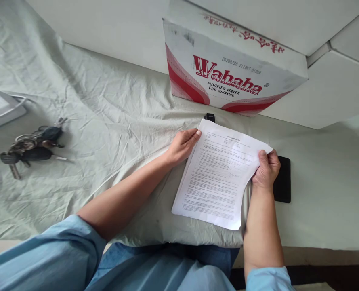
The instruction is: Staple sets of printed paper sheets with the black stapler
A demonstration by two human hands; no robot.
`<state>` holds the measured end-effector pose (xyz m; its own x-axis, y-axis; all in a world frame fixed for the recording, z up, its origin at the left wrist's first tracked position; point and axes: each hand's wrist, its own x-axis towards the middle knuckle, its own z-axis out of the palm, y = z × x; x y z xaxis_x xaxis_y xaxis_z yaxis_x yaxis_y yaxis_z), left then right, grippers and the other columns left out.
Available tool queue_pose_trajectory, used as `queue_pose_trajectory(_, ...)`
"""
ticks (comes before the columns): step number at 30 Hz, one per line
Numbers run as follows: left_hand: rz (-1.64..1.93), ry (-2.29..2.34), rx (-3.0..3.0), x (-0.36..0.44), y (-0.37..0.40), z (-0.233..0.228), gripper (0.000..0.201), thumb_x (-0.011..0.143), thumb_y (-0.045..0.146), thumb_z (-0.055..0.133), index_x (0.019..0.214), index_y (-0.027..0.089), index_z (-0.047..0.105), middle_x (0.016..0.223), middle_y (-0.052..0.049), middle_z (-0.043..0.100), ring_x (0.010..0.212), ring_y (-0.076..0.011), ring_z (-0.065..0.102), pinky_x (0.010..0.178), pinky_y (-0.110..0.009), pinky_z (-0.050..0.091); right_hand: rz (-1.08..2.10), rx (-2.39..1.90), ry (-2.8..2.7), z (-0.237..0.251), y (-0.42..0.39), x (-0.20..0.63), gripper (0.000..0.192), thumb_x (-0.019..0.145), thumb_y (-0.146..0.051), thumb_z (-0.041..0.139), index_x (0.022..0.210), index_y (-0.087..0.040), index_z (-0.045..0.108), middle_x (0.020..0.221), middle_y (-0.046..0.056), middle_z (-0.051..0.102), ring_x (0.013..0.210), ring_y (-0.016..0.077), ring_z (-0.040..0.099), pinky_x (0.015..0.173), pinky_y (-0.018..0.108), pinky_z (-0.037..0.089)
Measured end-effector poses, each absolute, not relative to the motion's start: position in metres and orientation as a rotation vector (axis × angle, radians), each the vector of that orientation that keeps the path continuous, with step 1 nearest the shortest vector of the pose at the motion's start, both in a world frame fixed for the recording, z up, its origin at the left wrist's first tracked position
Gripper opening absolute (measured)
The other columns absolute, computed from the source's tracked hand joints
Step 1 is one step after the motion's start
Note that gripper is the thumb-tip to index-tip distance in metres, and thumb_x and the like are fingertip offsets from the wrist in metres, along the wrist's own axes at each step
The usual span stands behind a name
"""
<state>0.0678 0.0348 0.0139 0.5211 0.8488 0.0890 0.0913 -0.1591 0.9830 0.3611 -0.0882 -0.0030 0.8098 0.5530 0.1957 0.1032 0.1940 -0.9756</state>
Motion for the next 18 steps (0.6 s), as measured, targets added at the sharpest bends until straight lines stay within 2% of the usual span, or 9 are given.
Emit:
queue_pose_trajectory(7, 0.824, 0.804, 1.612, 0.0684, 0.0345, 0.0141, 0.071, 0.114, 0.087, 0.041, 0.076, 0.027, 0.034, 0.070, 0.001, 0.039, 0.070, -0.0166, 0.040, 0.066, -0.037, 0.034, 0.258, -1.337, -0.568, -0.0013, -0.0866, 0.3674, 0.054, 0.054, -0.053, 0.110, 0.073, -0.021, 0.072, 0.070, -0.006, 0.068, 0.074, 0.0121, 0.055, 0.076, 0.028, 0.051)
queue_pose_trajectory(14, 0.842, 0.796, 1.625, 0.0682, 0.0336, 0.0134, 0.072, 0.114, 0.088, 0.040, 0.075, 0.027, 0.034, 0.071, 0.001, 0.041, 0.068, -0.0164, 0.039, 0.065, -0.037, 0.034, 0.248, -1.361, -0.574, 0.0008, -0.0876, 0.3670, 0.053, 0.055, -0.054, 0.109, 0.071, -0.021, 0.070, 0.068, -0.006, 0.064, 0.073, 0.0117, 0.053, 0.075, 0.028, 0.049)
queue_pose_trajectory(18, 0.853, 0.799, 1.628, 0.0678, 0.0335, 0.0126, 0.073, 0.114, 0.088, 0.041, 0.075, 0.027, 0.034, 0.070, 0.000, 0.042, 0.069, -0.0166, 0.041, 0.065, -0.036, 0.035, 0.267, -1.357, -0.539, 0.0015, -0.0873, 0.3634, 0.052, 0.053, -0.052, 0.109, 0.071, -0.021, 0.071, 0.070, -0.005, 0.067, 0.074, 0.0127, 0.056, 0.073, 0.028, 0.050)
